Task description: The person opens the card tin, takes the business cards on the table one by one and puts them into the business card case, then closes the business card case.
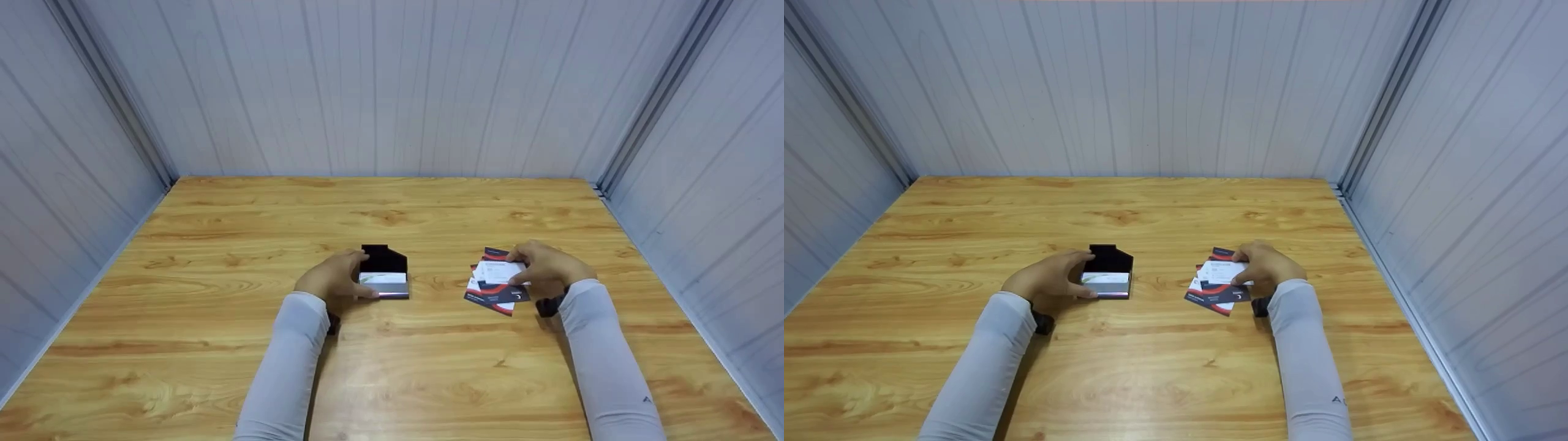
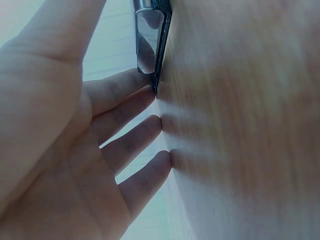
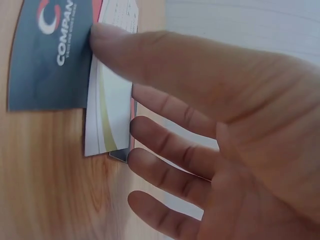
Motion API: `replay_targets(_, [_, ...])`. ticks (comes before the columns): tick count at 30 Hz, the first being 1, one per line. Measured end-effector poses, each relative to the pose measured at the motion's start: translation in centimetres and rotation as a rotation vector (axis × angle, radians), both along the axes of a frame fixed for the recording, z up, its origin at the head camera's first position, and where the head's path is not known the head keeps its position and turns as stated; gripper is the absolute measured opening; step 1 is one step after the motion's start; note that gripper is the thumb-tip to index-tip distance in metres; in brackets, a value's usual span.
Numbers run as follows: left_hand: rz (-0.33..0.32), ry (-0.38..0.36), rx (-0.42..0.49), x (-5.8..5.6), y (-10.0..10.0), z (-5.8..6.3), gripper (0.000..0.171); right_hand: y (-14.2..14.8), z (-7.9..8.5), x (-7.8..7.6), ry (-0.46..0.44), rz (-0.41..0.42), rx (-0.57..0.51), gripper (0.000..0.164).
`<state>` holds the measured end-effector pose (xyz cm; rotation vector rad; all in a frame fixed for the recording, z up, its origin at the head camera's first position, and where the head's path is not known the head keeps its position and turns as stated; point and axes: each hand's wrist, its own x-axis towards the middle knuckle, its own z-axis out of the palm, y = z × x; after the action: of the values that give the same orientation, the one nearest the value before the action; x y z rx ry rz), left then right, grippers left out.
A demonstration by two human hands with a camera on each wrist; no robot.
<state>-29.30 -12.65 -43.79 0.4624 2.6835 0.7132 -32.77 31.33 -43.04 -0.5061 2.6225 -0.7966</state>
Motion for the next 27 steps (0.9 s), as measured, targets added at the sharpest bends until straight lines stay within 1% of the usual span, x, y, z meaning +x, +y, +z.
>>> replay_targets(3, [-0.009, -0.005, 0.006, -0.1, 0.0, 0.0, 0.098, 0.1, 0.0, 0.1, -0.008, -0.008, -0.005, 0.04])
replay_targets(14, [-0.001, -0.006, -0.002, -0.1, 0.0, 0.0, 0.098, 0.1, 0.0, 0.0, -0.027, -0.061, -0.03, 0.039])
replay_targets(17, [0.002, -0.007, -0.003, 0.0, 0.0, 0.0, 0.098, 0.2, 0.1, 0.0, -0.015, -0.07, -0.033, 0.036])
replay_targets(23, [0.015, -0.013, -0.004, 0.0, 0.0, -0.1, 0.098, 0.7, 0.2, -0.1, 0.034, -0.048, -0.037, 0.018])
replay_targets(27, [0.018, -0.008, 0.001, 0.1, 0.0, -0.2, 0.097, 1.2, 0.4, -0.2, 0.023, -0.017, -0.091, 0.017])
